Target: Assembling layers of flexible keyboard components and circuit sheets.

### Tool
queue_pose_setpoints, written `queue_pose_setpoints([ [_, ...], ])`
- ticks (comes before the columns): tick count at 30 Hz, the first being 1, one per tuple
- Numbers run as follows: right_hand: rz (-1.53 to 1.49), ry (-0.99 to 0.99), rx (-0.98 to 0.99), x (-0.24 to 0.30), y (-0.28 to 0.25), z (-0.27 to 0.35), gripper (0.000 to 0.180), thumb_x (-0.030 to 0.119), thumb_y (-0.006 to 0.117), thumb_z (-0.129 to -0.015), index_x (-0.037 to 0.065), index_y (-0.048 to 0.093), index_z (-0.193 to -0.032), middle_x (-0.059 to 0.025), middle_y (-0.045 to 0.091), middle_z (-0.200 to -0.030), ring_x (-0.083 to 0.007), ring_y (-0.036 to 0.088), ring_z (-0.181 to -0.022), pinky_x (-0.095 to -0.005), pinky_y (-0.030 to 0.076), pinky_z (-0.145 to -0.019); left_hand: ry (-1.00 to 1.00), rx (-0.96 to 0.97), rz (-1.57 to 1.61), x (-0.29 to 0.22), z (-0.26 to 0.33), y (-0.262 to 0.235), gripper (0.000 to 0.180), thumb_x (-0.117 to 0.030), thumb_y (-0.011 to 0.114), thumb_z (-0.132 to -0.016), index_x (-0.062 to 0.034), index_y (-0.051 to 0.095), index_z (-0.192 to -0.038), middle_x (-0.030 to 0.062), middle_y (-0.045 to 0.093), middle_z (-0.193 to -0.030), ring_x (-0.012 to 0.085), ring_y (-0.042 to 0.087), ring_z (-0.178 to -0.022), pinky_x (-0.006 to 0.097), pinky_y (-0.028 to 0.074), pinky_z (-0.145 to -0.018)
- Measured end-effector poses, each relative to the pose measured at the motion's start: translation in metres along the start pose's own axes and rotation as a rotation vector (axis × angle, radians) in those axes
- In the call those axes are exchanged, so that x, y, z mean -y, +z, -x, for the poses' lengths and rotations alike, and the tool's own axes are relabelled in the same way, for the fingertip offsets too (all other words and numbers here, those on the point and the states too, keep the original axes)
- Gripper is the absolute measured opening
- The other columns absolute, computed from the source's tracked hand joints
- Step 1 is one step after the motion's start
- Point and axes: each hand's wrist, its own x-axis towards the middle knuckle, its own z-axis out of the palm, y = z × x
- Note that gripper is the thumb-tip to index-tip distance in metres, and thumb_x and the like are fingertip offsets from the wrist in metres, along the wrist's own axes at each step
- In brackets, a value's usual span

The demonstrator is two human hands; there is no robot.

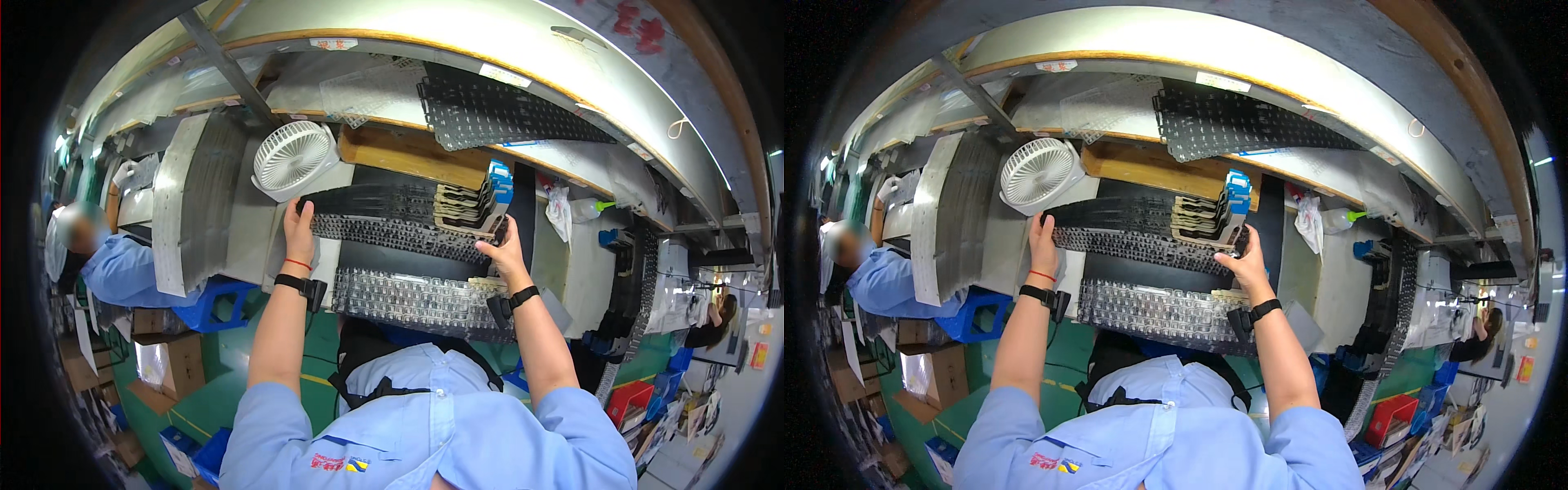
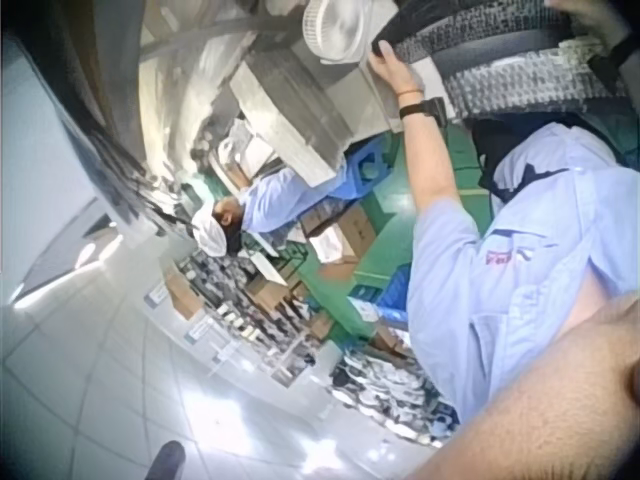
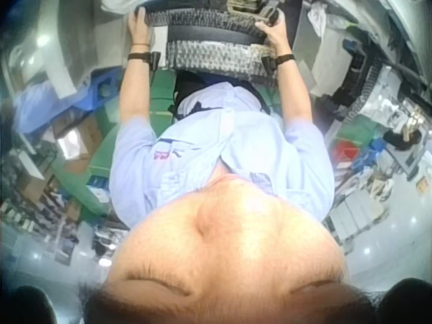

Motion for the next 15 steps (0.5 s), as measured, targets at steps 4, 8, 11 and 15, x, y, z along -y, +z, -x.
queue_pose_setpoints([
  [4, 0.121, -0.051, -0.147, -0.006, 0.011, 0.004, 0.076, -0.002, 0.082, -0.065, 0.005, 0.038, -0.127, -0.0072, 0.057, -0.114, -0.0166, 0.056, -0.106, -0.0314, 0.045, -0.094, 0.018, -0.088, 0.069, 0.005, 0.010, 0.012, 0.017, -0.012, 0.062, -0.092, -0.0019, 0.055, -0.103, 0.0022, 0.060, -0.095, 0.0094, 0.054, -0.085, 0.025, 0.044, -0.080],
  [8, 0.064, -0.184, -0.199, 0.008, 0.015, 0.011, 0.070, -0.007, 0.080, -0.065, 0.007, 0.040, -0.121, -0.0060, 0.058, -0.107, -0.0150, 0.059, -0.098, -0.0292, 0.050, -0.085, 0.029, -0.075, -0.006, 0.003, 0.013, 0.024, 0.012, -0.012, 0.065, -0.091, -0.0038, 0.057, -0.096, -0.0001, 0.059, -0.090, 0.0090, 0.054, -0.084, 0.026, 0.044, -0.080],
  [11, 0.061, -0.121, -0.189, 0.007, 0.001, 0.013, 0.070, -0.009, 0.078, -0.066, 0.007, 0.039, -0.121, -0.0062, 0.058, -0.106, -0.0149, 0.059, -0.098, -0.0296, 0.050, -0.084, 0.055, -0.148, -0.200, 0.010, 0.013, 0.023, 0.014, -0.016, 0.061, -0.093, -0.0031, 0.058, -0.099, 0.0037, 0.062, -0.098, 0.0122, 0.054, -0.092, 0.027, 0.043, -0.087],
  [15, 0.092, -0.126, -0.153, -0.007, -0.021, 0.015, 0.080, -0.010, 0.079, -0.064, 0.007, 0.035, -0.129, -0.0070, 0.056, -0.110, -0.0164, 0.060, -0.095, -0.0300, 0.051, -0.084, 0.046, -0.051, -0.195, 0.004, 0.006, 0.035, 0.019, -0.017, 0.058, -0.095, -0.0012, 0.058, -0.106, 0.0119, 0.063, -0.115, 0.0173, 0.056, -0.105, 0.030, 0.040, -0.096],
])
